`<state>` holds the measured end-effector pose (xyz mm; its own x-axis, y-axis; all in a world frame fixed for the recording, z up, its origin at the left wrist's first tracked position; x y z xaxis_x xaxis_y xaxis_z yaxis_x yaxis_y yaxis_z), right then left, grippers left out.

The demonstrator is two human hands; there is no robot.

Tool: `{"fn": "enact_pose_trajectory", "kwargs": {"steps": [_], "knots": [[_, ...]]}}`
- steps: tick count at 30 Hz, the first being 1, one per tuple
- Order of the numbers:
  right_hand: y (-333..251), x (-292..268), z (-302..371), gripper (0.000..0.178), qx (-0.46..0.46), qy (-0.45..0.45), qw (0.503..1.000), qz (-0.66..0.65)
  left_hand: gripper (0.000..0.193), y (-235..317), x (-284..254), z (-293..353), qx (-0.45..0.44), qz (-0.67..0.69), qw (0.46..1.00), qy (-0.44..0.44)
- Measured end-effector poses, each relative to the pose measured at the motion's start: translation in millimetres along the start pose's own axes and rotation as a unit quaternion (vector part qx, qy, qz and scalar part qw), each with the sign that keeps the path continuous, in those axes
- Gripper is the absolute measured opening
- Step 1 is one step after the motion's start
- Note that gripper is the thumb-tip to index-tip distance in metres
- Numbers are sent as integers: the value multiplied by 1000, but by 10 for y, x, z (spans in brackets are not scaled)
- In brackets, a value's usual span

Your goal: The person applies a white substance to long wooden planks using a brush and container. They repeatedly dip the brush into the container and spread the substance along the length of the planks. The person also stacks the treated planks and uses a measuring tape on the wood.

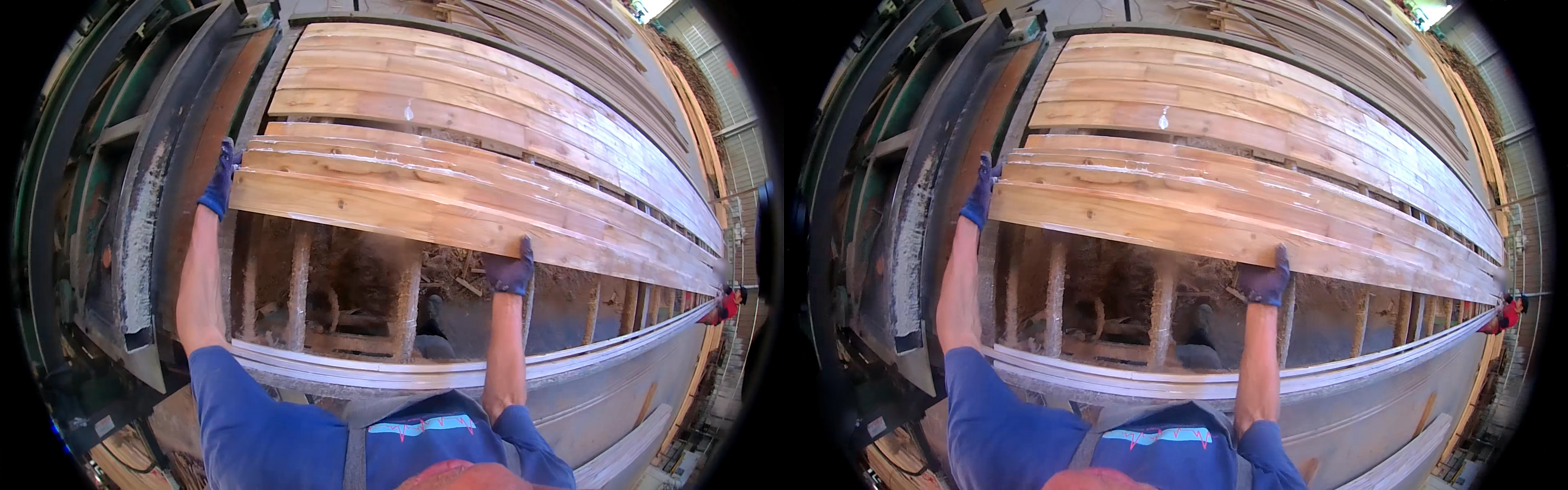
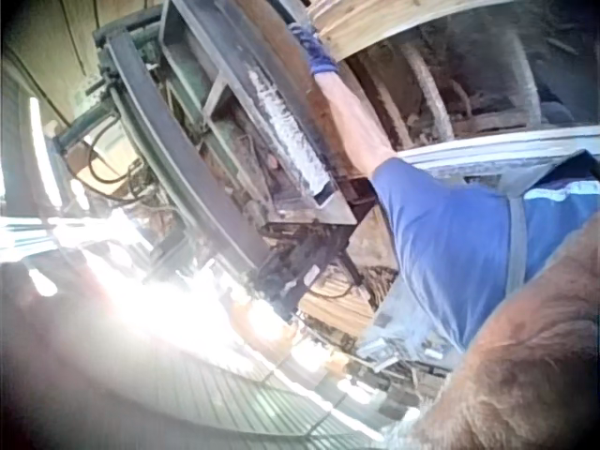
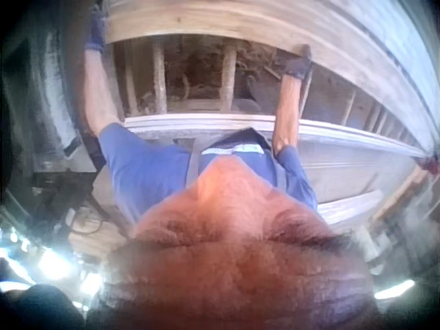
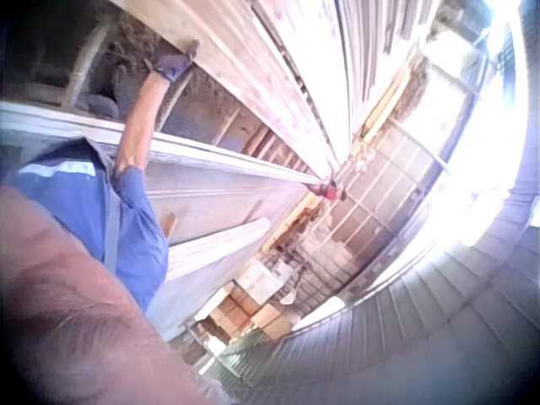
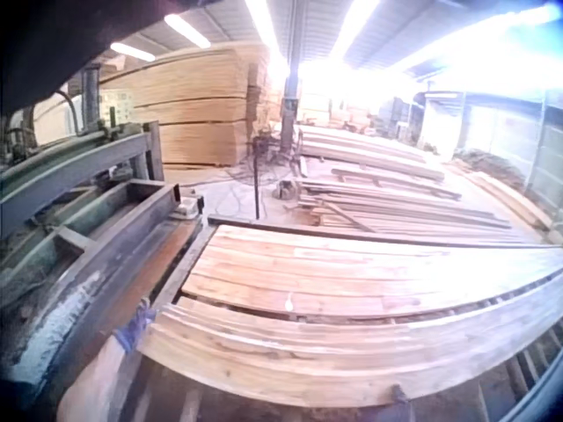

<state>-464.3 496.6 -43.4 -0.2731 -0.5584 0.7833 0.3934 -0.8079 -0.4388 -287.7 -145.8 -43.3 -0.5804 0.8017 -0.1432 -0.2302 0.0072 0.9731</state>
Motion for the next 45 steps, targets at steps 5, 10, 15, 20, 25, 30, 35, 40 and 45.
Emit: {"fn": "enact_pose_trajectory", "kwargs": {"steps": [5,10,15,20,25,30,35,40,45], "knots": [[-211,-161,778,65,2,40,999,36,72,368,243,862,-51,72,986,-138],[-141,-477,1003,58,60,86,994,23,67,-1033,-317,1191,-41,94,994,-33],[-219,-664,1516,59,72,94,991,57,68,-249,-219,2091,-81,26,994,-73],[-123,-854,1616,61,95,135,984,72,62,-303,-237,2301,-110,128,985,-38],[-272,-1403,1392,55,42,115,983,139,50,86,-71,2061,-137,135,981,9],[-210,-959,1387,47,69,133,987,60,62,-71,8,1678,35,-11,998,-54],[-206,-898,1284,47,63,121,990,37,85,303,95,1520,-50,129,990,-15],[-65,-729,832,49,16,131,991,17,108,937,425,1747,31,396,915,-69],[-90,-741,697,53,61,76,995,1,108,1064,717,1869,45,458,881,-112]]}}
Point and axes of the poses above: each hand's wrist, its own z-axis away from the middle knuckle, its own x-axis out of the palm, y = z × x, the point moved 2 cm from there along -z, towards the middle knuckle, and after that the axes turned 1 degree about -y, right-handed, at the moved point
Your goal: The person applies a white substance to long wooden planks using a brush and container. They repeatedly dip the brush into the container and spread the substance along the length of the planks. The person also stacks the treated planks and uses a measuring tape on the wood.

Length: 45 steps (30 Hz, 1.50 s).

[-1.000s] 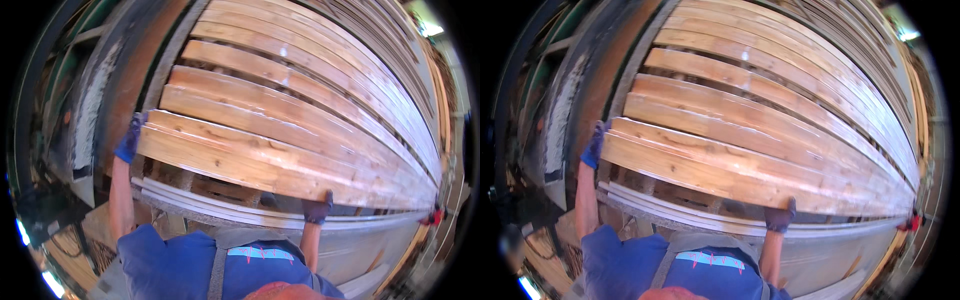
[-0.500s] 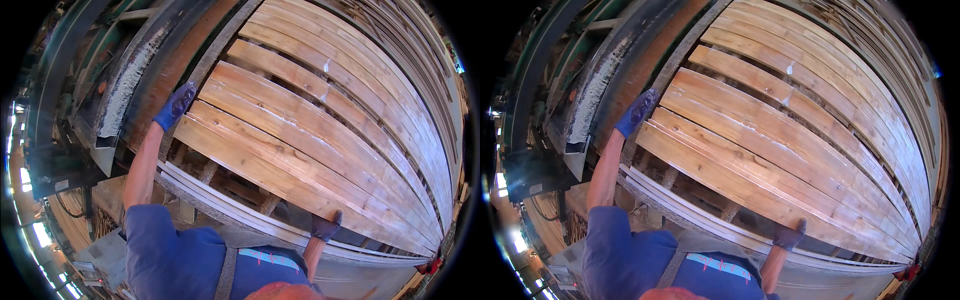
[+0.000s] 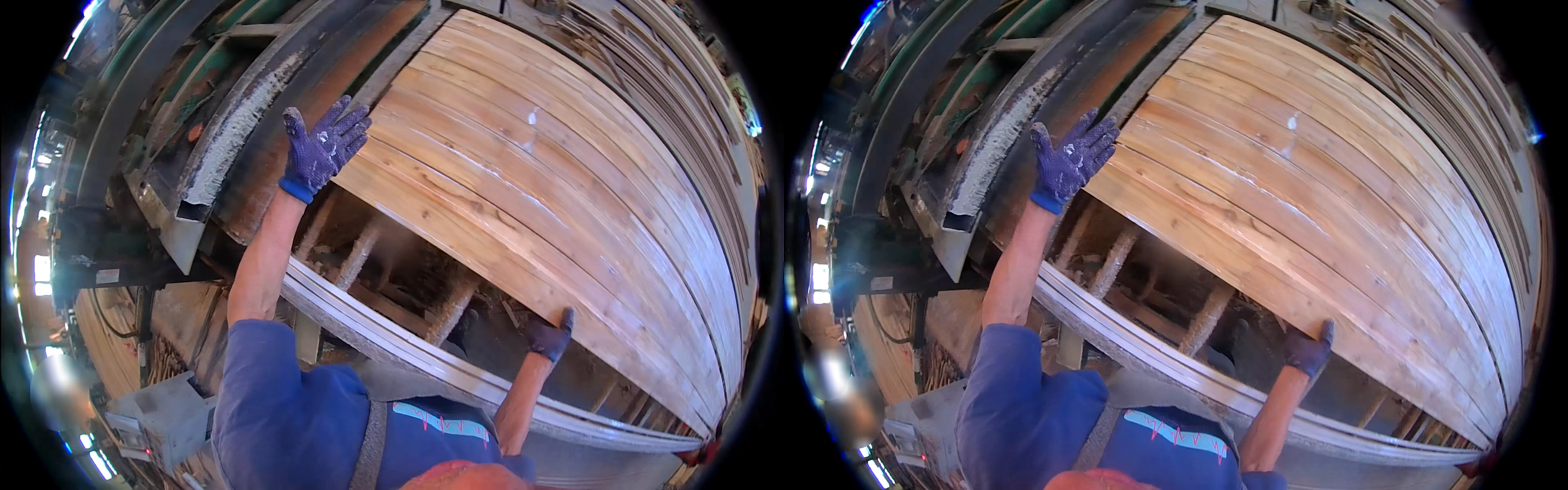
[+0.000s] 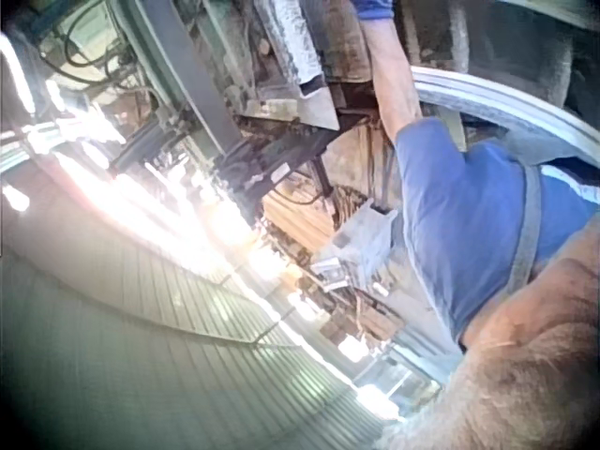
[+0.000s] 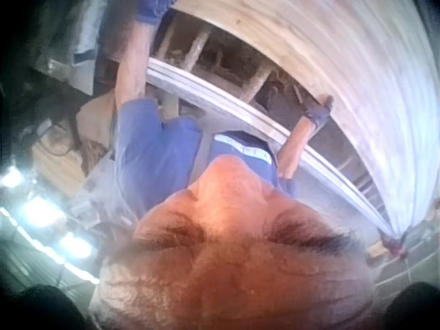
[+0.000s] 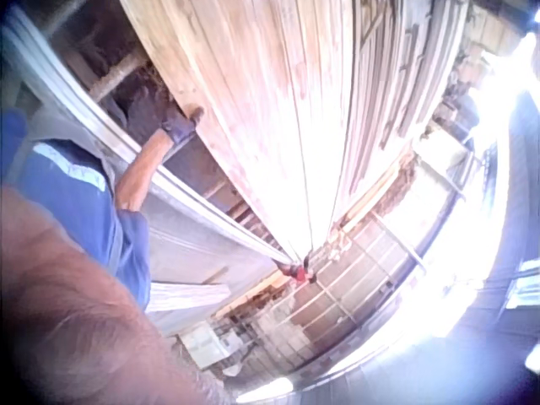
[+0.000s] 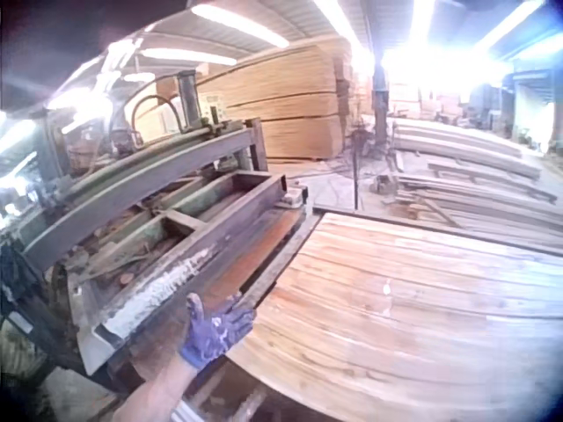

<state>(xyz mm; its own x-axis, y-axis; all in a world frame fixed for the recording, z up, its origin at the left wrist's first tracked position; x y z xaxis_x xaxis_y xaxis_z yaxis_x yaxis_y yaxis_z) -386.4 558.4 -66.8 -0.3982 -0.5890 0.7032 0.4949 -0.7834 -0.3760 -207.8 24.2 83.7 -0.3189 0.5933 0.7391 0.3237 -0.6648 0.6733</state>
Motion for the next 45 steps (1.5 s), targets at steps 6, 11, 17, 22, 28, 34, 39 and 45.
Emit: {"fn": "enact_pose_trajectory", "kwargs": {"steps": [6,11,17,22,28,34,39,45], "knots": [[-59,-212,328,47,68,-71,993,67,100,-41,4,194,42,-227,973,27],[69,-546,674,47,47,51,997,37,69,69,-769,607,150,-444,876,110],[49,-141,161,42,11,40,997,65,50,-39,-1174,910,209,-673,696,136],[-30,-71,355,48,90,47,971,216,68,46,-638,1079,-44,-808,560,177],[-696,-408,343,44,116,65,942,309,88,-333,-630,1092,-53,-839,506,194],[-1462,-951,346,38,59,73,945,313,94,-95,-330,1508,51,-866,479,132],[-1918,-914,258,37,-81,108,967,216,79,3,-188,1440,127,-853,486,139],[-1427,5,594,37,-144,91,931,324,60,590,-333,901,159,-870,435,169]]}}
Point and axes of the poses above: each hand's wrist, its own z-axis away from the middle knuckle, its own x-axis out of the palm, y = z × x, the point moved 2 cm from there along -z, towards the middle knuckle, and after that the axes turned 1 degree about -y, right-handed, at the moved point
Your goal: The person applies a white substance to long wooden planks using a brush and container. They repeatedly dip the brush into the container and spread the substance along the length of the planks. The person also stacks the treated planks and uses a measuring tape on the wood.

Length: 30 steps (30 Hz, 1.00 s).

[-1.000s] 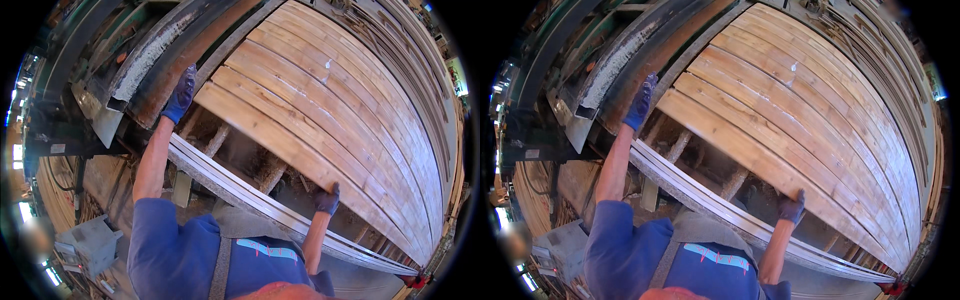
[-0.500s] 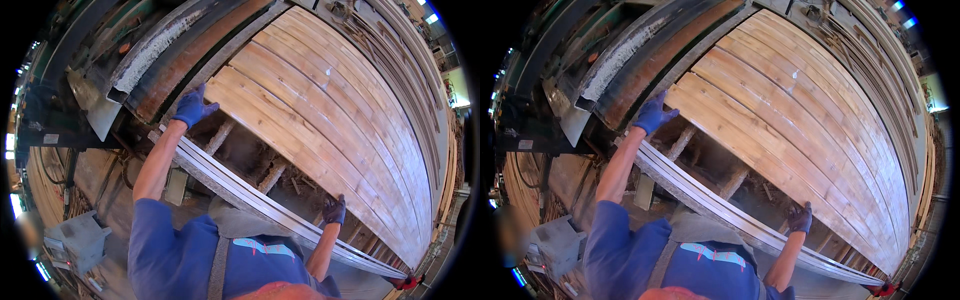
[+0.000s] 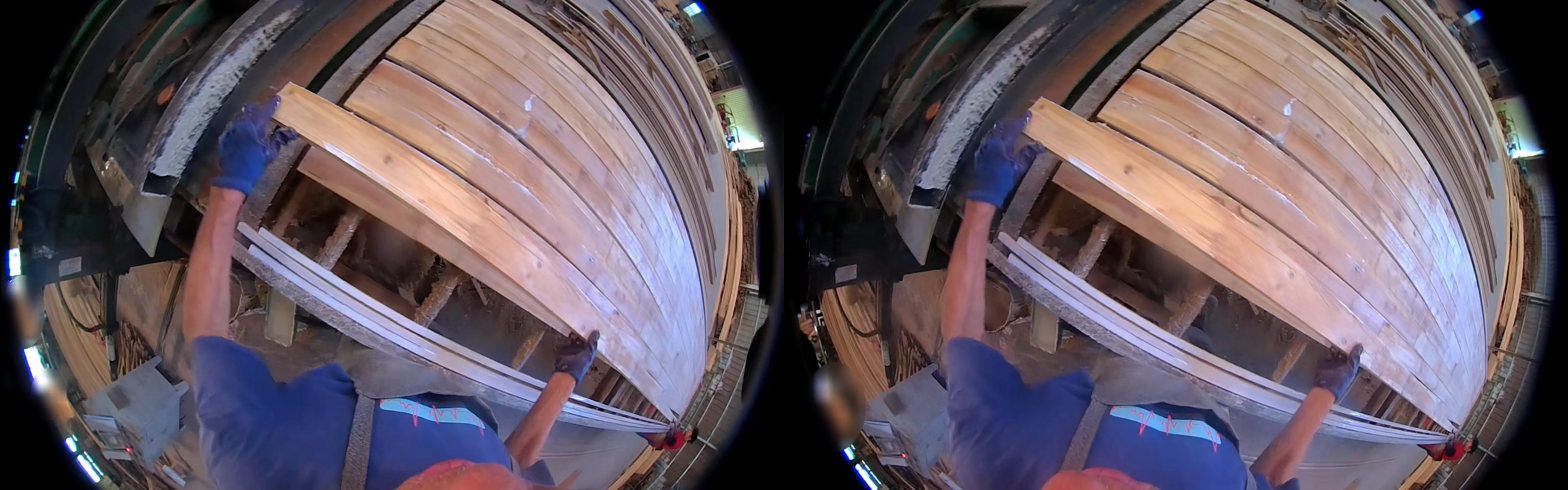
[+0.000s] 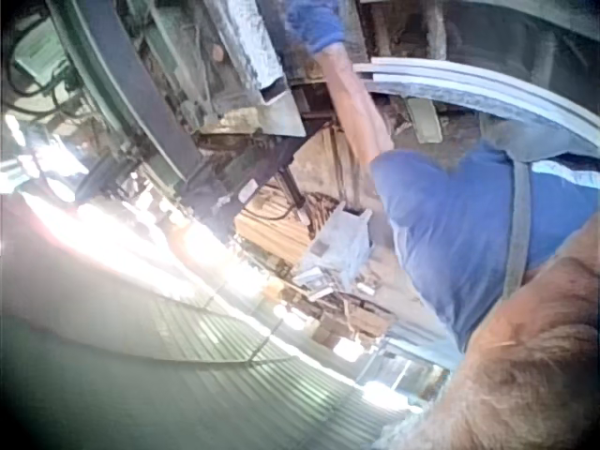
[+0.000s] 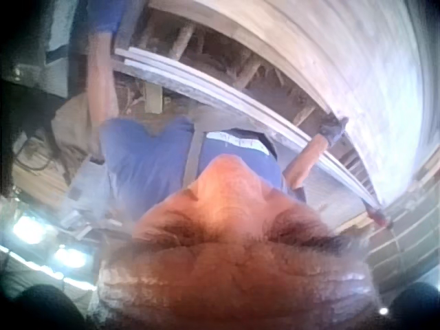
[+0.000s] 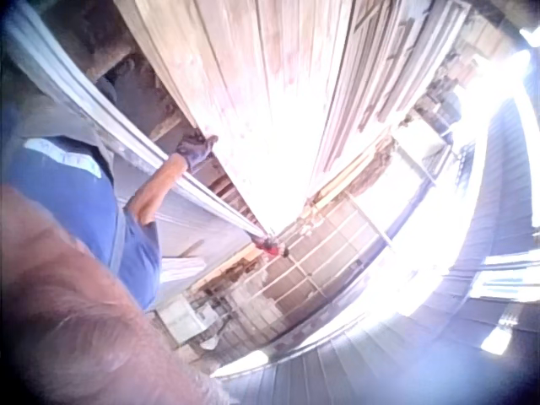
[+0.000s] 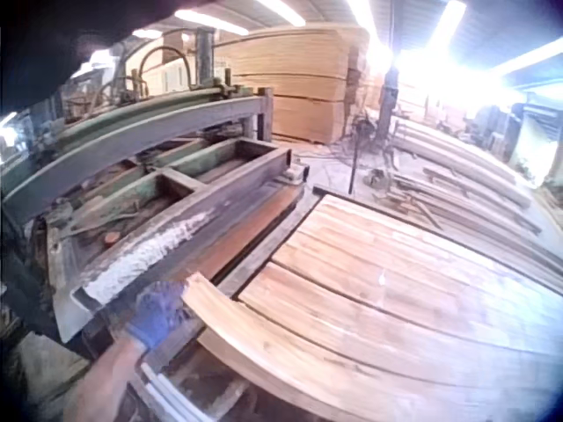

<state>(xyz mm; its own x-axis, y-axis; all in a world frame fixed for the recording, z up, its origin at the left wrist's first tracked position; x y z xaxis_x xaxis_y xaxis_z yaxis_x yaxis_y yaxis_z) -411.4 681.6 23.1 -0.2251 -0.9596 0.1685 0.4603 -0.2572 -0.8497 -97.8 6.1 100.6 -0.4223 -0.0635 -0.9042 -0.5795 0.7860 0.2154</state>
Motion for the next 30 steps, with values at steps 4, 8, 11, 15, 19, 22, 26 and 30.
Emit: {"fn": "enact_pose_trajectory", "kwargs": {"steps": [4,8,11,15,19,22,26,30], "knots": [[211,205,-387,32,33,48,998,-24,61,-343,521,-400,78,-20,997,1],[247,398,-629,31,34,62,997,-19,62,-289,880,-553,5,19,998,-67],[301,393,-895,32,36,96,995,11,58,-178,1072,-730,56,11,996,-67],[38,475,-1165,29,29,88,995,39,59,206,1289,-950,15,-30,994,-104],[-162,137,-1699,27,63,79,994,31,62,618,1356,-1115,37,-48,987,-147],[-245,-30,-1772,30,63,28,997,25,62,872,1150,-1104,16,-83,984,-156],[-350,-86,-1595,34,18,53,998,9,57,764,704,-1041,33,14,997,-74],[-330,-352,-729,44,3,52,999,6,49,670,-89,-514,75,64,995,-17]]}}
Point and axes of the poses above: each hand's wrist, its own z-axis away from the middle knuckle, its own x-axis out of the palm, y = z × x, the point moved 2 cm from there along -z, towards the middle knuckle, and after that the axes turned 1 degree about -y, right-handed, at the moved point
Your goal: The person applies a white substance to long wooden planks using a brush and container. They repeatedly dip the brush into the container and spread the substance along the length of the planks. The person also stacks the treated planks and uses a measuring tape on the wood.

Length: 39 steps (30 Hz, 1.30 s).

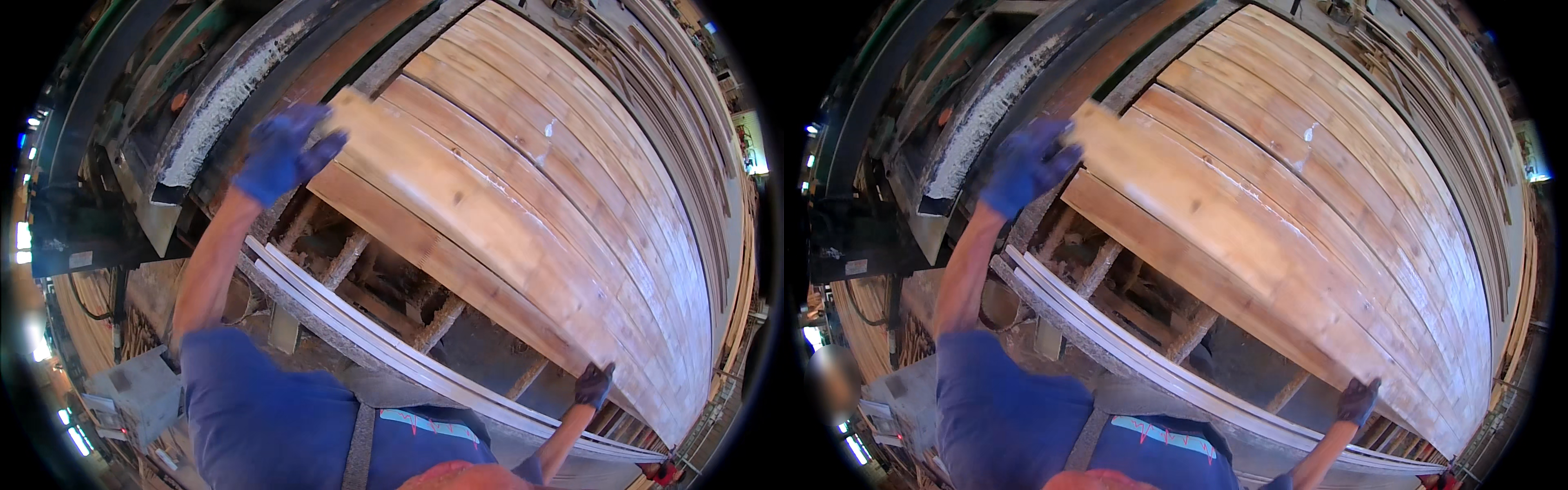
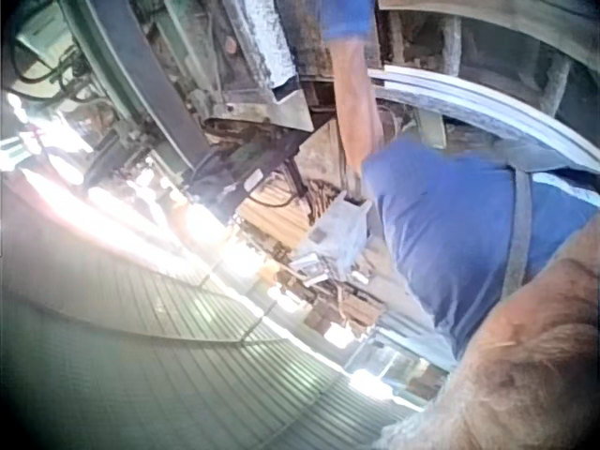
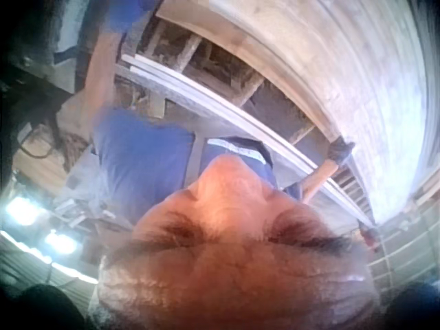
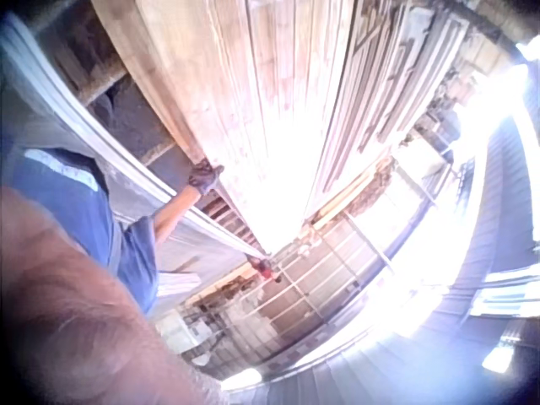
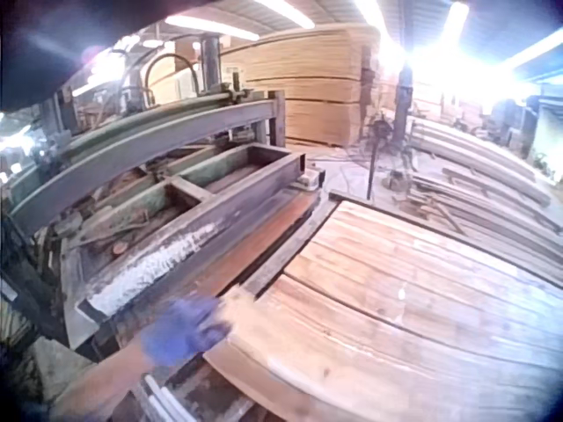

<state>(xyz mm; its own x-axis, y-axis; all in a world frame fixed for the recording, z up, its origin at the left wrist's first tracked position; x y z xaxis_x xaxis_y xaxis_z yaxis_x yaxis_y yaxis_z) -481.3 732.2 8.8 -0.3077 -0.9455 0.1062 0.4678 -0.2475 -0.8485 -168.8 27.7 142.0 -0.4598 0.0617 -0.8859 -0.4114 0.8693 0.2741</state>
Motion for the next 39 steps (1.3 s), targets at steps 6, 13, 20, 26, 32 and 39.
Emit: {"fn": "enact_pose_trajectory", "kwargs": {"steps": [6,13,20,26,32,39], "knots": [[54,-869,753,44,150,-24,897,415,42,-104,-308,1255,-92,14,988,-121],[288,-279,894,23,-271,-199,636,695,43,-501,-484,1674,-93,-61,992,-67],[1043,843,1673,32,-350,-298,388,799,31,-996,-463,2419,-250,283,926,-20],[1068,791,1436,32,-447,-297,381,753,38,-1394,-235,2856,-272,399,876,-12],[1096,677,1586,25,-441,-278,482,705,32,-1288,74,2690,-208,110,964,-126],[549,169,2457,22,-357,-288,700,547,43,-909,109,2603,-164,18,975,-146]]}}
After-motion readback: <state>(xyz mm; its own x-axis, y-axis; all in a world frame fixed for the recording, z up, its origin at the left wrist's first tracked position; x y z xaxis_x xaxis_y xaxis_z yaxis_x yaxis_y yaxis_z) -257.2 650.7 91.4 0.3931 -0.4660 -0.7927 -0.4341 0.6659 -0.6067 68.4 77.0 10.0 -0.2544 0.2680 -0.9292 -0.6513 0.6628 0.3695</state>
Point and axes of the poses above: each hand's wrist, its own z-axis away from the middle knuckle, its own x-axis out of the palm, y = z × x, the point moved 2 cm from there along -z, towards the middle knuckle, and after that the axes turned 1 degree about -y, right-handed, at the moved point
